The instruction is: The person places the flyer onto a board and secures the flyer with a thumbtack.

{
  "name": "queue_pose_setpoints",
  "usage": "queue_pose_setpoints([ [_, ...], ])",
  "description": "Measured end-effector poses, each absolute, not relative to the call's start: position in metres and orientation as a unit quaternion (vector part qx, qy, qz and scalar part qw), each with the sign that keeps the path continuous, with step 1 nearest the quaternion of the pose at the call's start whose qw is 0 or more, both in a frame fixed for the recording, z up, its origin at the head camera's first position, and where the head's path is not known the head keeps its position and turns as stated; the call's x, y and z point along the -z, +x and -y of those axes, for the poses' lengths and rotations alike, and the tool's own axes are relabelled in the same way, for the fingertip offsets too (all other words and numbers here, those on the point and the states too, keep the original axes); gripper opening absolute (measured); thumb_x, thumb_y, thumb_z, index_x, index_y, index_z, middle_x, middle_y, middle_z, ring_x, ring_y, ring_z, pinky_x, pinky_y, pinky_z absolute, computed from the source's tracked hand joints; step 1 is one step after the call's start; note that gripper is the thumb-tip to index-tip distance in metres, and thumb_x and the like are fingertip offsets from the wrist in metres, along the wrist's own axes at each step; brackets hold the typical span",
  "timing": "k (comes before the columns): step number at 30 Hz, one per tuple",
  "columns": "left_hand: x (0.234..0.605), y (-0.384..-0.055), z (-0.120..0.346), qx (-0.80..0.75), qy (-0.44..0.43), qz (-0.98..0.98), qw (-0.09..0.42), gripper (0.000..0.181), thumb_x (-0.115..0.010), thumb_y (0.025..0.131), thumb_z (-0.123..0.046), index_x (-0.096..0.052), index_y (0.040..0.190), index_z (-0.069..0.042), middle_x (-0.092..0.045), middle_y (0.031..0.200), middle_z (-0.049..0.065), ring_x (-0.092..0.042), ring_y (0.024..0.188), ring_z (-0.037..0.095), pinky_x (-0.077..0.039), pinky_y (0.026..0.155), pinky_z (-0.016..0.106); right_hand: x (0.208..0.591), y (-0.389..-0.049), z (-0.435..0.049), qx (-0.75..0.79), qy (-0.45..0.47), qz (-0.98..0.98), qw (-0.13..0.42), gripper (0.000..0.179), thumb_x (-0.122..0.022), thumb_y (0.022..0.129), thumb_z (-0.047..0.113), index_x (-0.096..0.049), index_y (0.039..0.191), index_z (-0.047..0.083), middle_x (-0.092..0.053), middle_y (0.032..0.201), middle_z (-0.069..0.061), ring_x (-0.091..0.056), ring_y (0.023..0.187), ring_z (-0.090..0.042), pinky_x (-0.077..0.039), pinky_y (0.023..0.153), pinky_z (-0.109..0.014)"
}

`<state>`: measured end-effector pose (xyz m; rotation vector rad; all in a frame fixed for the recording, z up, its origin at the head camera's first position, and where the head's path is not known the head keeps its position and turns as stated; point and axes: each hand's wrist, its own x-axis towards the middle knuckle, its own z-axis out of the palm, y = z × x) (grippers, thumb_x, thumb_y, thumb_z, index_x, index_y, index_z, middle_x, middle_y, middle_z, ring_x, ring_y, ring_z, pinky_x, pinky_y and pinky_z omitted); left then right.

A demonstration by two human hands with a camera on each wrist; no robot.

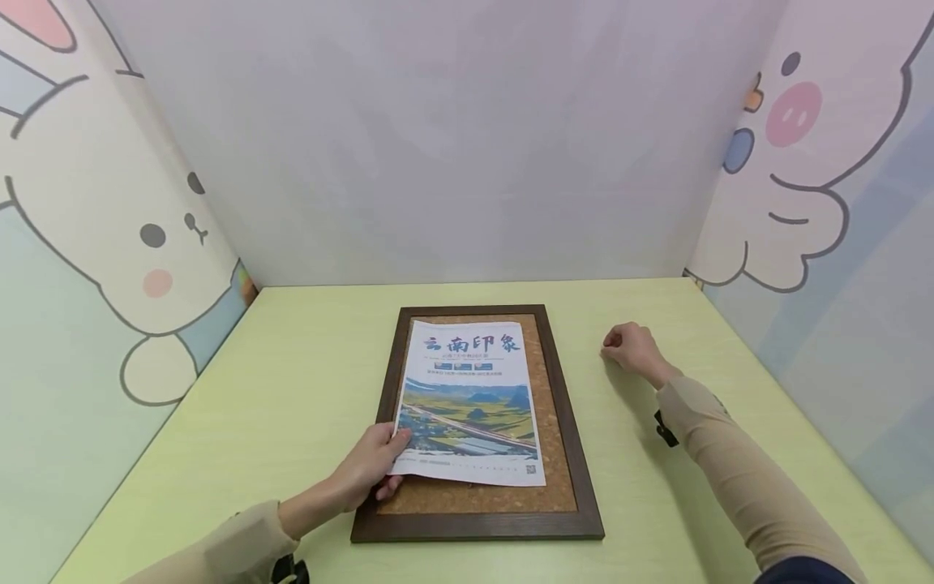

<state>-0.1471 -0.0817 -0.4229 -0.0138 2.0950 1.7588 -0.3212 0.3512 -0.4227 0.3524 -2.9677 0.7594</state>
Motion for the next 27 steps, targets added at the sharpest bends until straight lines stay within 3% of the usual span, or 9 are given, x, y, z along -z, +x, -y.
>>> queue_pose_setpoints([
  [7,0.419,-0.150,0.087,-0.604,0.029,-0.762,0.233,0.036,-0.037,0.105,-0.022,-0.053,0.119,0.006,-0.051,0.049,0.000,-0.040,0.032,0.005,-0.036,0.034,0.020,0.420,-0.323,-0.349,-0.242,0.117,0.963,0.029,0.014,-0.070,0.085,0.009,-0.068,0.087,-0.004,-0.069,0.082,-0.017,-0.055,0.068,-0.015,-0.042,0.063,-0.028],
  [10,0.415,-0.155,0.094,-0.547,0.062,-0.802,0.233,0.036,-0.043,0.104,-0.026,-0.060,0.094,0.004,-0.049,0.044,-0.001,-0.039,0.030,0.005,-0.033,0.032,0.021,0.419,-0.323,-0.349,-0.243,0.115,0.963,0.024,0.014,-0.069,0.086,0.009,-0.067,0.088,-0.005,-0.068,0.082,-0.018,-0.054,0.067,-0.015,-0.042,0.062,-0.028],
  [14,0.405,-0.165,0.103,-0.430,0.101,-0.878,0.187,0.036,-0.051,0.100,-0.028,-0.049,0.073,-0.005,-0.043,0.045,-0.003,-0.033,0.033,0.007,-0.027,0.034,0.021,0.417,-0.323,-0.349,-0.244,0.111,0.963,0.021,0.014,-0.069,0.085,0.009,-0.067,0.087,-0.005,-0.068,0.081,-0.017,-0.053,0.066,-0.013,-0.042,0.061,-0.027],
  [20,0.402,-0.180,0.101,-0.313,0.151,-0.935,0.069,0.022,-0.062,0.094,-0.023,-0.050,0.092,-0.005,-0.045,0.065,0.001,-0.037,0.053,0.013,-0.028,0.046,0.025,0.413,-0.332,-0.339,-0.269,0.101,0.958,0.004,0.017,-0.066,0.089,0.011,-0.067,0.092,-0.006,-0.067,0.080,-0.015,-0.055,0.063,-0.014,-0.045,0.056,-0.027],
  [23,0.406,-0.187,0.095,-0.262,0.188,-0.946,0.020,0.027,-0.067,0.090,-0.027,-0.056,0.098,-0.004,-0.050,0.082,0.005,-0.042,0.073,0.019,-0.034,0.062,0.029,0.406,-0.340,-0.324,-0.298,0.096,0.950,-0.013,0.019,-0.065,0.091,0.011,-0.065,0.098,-0.007,-0.066,0.083,-0.019,-0.059,0.065,-0.020,-0.049,0.056,-0.028],
  [27,0.410,-0.193,0.088,-0.212,0.229,-0.950,0.015,0.045,-0.069,0.087,-0.040,-0.060,0.114,-0.005,-0.051,0.117,0.016,-0.041,0.108,0.031,-0.037,0.087,0.045,0.398,-0.350,-0.299,-0.335,0.104,0.936,-0.013,0.021,-0.064,0.092,0.011,-0.064,0.104,-0.007,-0.066,0.089,-0.023,-0.063,0.073,-0.032,-0.055,0.063,-0.038],
])
